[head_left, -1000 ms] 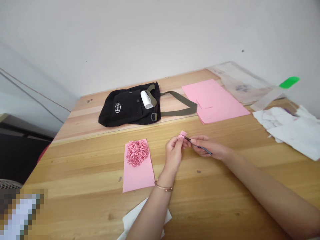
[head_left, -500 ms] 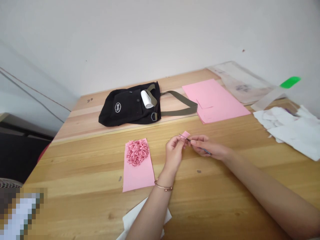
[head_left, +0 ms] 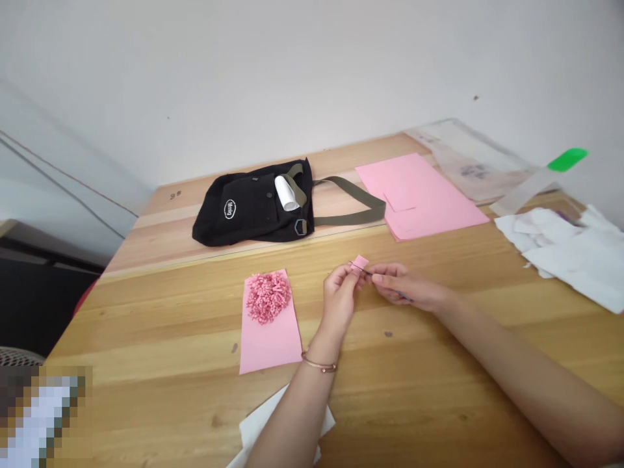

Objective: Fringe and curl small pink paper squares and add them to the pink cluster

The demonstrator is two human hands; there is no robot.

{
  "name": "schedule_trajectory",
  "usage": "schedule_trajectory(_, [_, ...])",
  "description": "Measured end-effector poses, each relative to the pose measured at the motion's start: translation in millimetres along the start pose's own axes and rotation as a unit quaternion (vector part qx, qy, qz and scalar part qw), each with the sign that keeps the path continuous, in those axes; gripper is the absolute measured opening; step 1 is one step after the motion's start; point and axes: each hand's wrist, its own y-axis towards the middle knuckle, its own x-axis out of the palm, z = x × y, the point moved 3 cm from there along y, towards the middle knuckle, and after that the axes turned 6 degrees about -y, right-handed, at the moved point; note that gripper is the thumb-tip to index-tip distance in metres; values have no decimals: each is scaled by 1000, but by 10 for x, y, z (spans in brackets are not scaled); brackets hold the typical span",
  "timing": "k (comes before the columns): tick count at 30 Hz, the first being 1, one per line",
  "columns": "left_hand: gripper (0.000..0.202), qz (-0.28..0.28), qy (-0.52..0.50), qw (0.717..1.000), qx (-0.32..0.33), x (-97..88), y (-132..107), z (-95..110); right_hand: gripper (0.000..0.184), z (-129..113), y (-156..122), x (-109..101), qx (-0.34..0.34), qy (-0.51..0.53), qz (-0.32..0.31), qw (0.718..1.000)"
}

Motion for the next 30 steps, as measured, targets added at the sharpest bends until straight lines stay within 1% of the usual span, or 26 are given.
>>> schedule_trajectory(4, [15, 1, -4, 1000, -2, 1, -6, 2, 33, -6, -1, 5, -8, -1, -7, 1000])
schedule_trajectory(10, [17, -1, 2, 1000, -1, 1, -2, 2, 34, -2, -4, -4, 7, 8, 2, 1000])
schedule_trajectory(15, [20, -3, 11, 1000, 1, -6, 0, 1, 34, -7, -15, -3, 4, 7, 0, 1000])
schedule_trajectory(30, [19, -8, 14, 1000, 6, 4, -6, 13, 37, -34, -31, 6, 14, -4, 3, 1000])
